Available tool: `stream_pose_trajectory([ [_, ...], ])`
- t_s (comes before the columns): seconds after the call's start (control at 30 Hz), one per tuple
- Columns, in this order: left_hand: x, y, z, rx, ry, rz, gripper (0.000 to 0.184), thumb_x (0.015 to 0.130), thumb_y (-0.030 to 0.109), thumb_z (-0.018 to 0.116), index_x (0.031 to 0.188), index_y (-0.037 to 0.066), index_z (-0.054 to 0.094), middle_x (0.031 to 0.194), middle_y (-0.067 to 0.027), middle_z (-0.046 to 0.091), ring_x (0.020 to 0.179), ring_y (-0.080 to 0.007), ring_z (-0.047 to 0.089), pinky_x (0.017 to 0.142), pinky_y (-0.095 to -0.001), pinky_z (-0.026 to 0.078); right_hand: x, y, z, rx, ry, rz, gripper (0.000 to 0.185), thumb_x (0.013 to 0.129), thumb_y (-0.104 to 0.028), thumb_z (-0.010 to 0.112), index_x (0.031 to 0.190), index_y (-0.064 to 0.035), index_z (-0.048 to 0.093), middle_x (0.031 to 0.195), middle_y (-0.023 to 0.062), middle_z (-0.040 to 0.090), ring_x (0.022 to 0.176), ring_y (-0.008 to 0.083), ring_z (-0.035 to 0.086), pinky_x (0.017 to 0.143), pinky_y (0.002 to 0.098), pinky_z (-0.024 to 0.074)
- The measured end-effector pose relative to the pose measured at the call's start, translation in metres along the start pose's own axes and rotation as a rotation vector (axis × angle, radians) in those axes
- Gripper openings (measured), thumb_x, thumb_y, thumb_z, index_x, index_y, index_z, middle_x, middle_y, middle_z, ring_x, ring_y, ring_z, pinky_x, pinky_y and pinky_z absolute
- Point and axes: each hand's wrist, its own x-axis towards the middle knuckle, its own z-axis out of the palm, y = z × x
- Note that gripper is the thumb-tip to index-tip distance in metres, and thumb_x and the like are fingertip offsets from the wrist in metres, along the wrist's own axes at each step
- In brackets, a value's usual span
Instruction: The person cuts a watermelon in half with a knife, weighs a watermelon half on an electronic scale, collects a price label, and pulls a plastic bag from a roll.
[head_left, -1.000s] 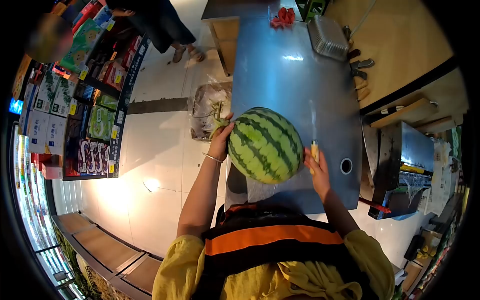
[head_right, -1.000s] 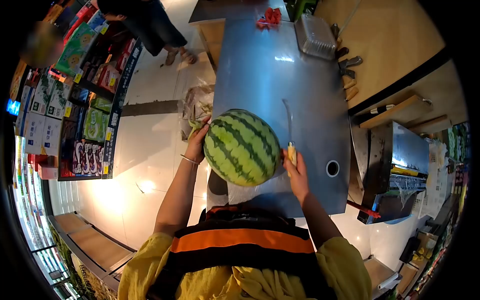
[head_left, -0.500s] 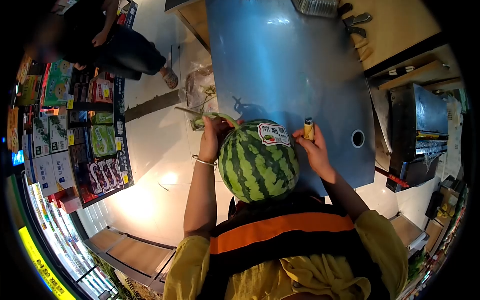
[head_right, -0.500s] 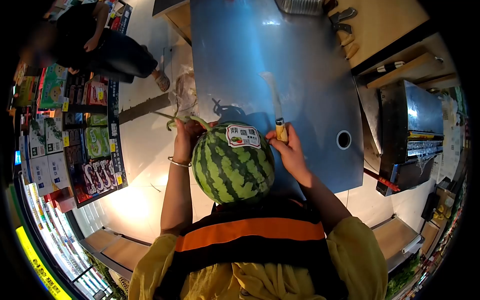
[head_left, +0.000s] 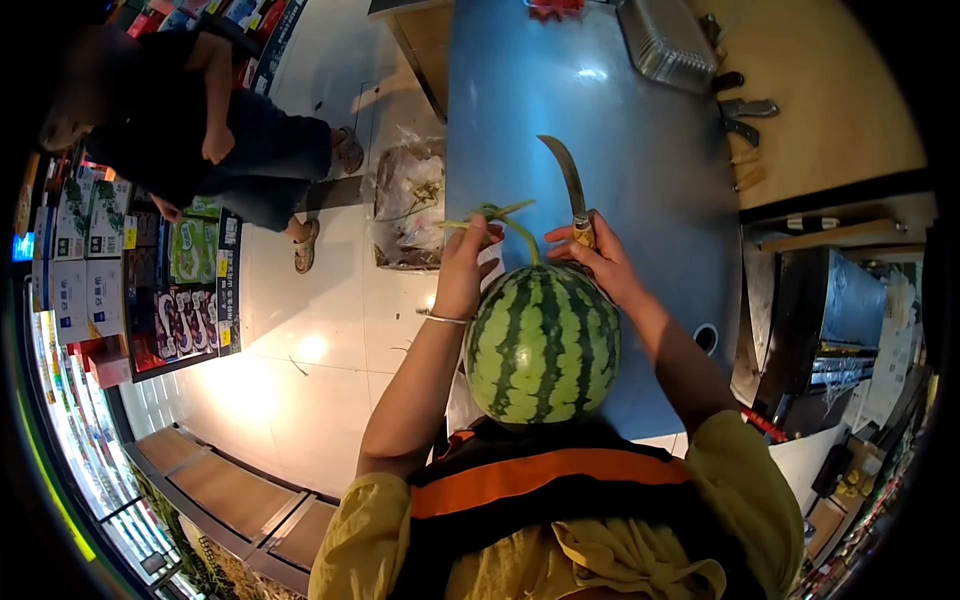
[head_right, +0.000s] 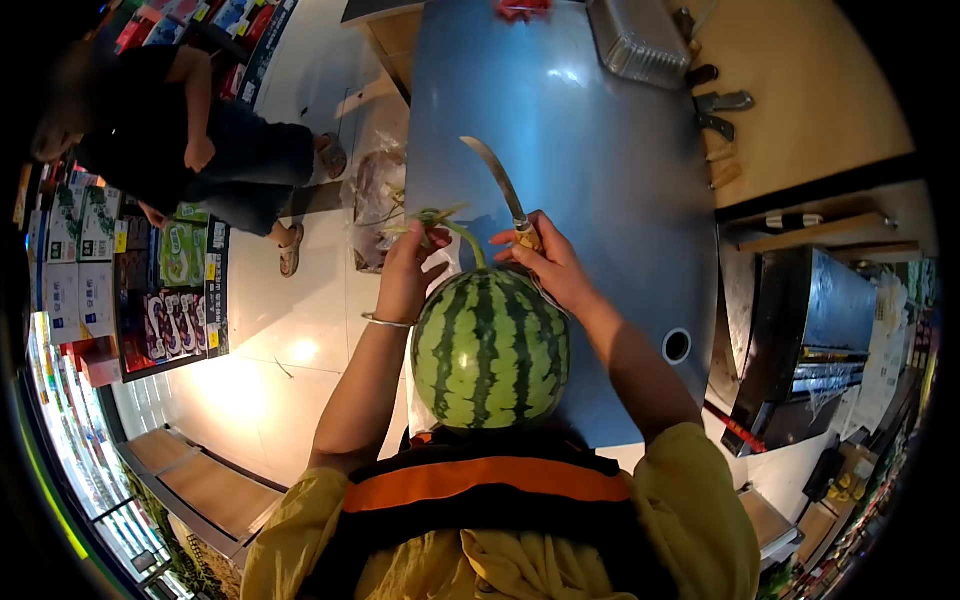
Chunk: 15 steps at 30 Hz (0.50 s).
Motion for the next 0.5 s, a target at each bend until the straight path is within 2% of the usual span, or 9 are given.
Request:
stream_pose_trajectory([
  [0.03, 0.000, 0.005, 0.006, 0.021, 0.047, 0.091, 0.036, 0.084, 0.044, 0.055, 0.094, 0.009, 0.056, 0.086, 0.0000, 0.056, 0.087, -0.0097, 0.052, 0.079, -0.0299, 0.040, 0.003, 0.001, 0.001, 0.115, 0.059, 0.059, 0.025, 0.090, -0.014, 0.049, 0.108, -0.0034, 0.035, 0.100, 0.0102, 0.056, 0.098, 0.0182, 0.056, 0.086, 0.0342, 0.0451],
  [0.07, 0.005, 0.004, 0.008, -0.019, 0.087, 0.152, 0.032, 0.083, 0.040, 0.059, 0.091, 0.009, 0.056, 0.084, 0.0002, 0.056, 0.083, -0.0091, 0.052, 0.076, -0.0275, 0.040, 0.004, 0.002, 0.003, 0.149, 0.137, 0.034, 0.019, 0.089, -0.011, 0.050, 0.102, -0.0042, 0.038, 0.094, 0.0081, 0.055, 0.087, 0.0141, 0.056, 0.078, 0.0296, 0.0451],
  [0.1, 0.012, 0.004, 0.010, -0.064, 0.127, 0.215, 0.028, 0.082, 0.036, 0.062, 0.089, 0.009, 0.057, 0.082, 0.0003, 0.055, 0.079, -0.0085, 0.052, 0.072, -0.0251, 0.040, 0.004, 0.004, -0.002, 0.140, 0.127, 0.036, 0.019, 0.089, -0.011, 0.050, 0.102, -0.0042, 0.038, 0.094, 0.0081, 0.055, 0.087, 0.0141, 0.056, 0.078, 0.0296, 0.0451],
  [0.2, 0.036, -0.005, 0.002, -0.165, 0.110, 0.169, 0.024, 0.081, 0.028, 0.066, 0.090, 0.008, 0.056, 0.077, 0.0008, 0.054, 0.070, -0.0082, 0.050, 0.066, -0.0220, 0.040, 0.000, 0.011, -0.018, -0.183, 0.146, -0.097, 0.014, 0.085, -0.008, 0.050, 0.097, -0.0041, 0.043, 0.083, 0.0023, 0.051, 0.070, 0.0085, 0.046, 0.064, 0.0240, 0.0386],
  [0.37, 0.062, -0.017, 0.000, -0.271, 0.094, 0.197, 0.022, 0.080, 0.024, 0.067, 0.089, 0.008, 0.055, 0.074, 0.0008, 0.052, 0.065, -0.0092, 0.048, 0.064, -0.0221, 0.041, 0.010, 0.000, -0.020, -0.337, 0.121, -0.078, 0.011, 0.082, -0.007, 0.054, 0.090, -0.0031, 0.047, 0.087, 0.0042, 0.055, 0.078, 0.0123, 0.050, 0.071, 0.0253, 0.0401],
  [0.43, 0.062, -0.015, 0.003, -0.349, 0.085, 0.178, 0.021, 0.080, 0.023, 0.067, 0.089, 0.008, 0.054, 0.074, 0.0006, 0.052, 0.065, -0.0096, 0.048, 0.063, -0.0228, 0.041, 0.019, -0.002, -0.024, -0.548, 0.078, -0.260, 0.017, 0.077, -0.004, 0.057, 0.093, -0.0029, 0.049, 0.089, 0.0061, 0.057, 0.079, 0.0152, 0.053, 0.071, 0.0274, 0.0422],
  [0.47, 0.061, -0.013, 0.003, -0.363, 0.123, 0.158, 0.020, 0.081, 0.022, 0.066, 0.088, 0.008, 0.054, 0.073, 0.0001, 0.052, 0.065, -0.0100, 0.049, 0.063, -0.0237, 0.041, 0.024, -0.009, -0.031, -0.662, 0.072, -0.280, 0.021, 0.072, -0.003, 0.058, 0.092, -0.0032, 0.052, 0.085, 0.0089, 0.059, 0.074, 0.0193, 0.056, 0.067, 0.0290, 0.0441],
  [0.5, 0.059, -0.012, 0.004, -0.378, 0.160, 0.137, 0.019, 0.082, 0.022, 0.065, 0.088, 0.007, 0.053, 0.073, -0.0004, 0.052, 0.065, -0.0105, 0.049, 0.062, -0.0245, 0.041, 0.028, -0.014, -0.045, -0.654, 0.079, -0.270, 0.021, 0.072, -0.003, 0.058, 0.092, -0.0032, 0.052, 0.085, 0.0089, 0.059, 0.074, 0.0193, 0.056, 0.067, 0.0290, 0.0441],
])
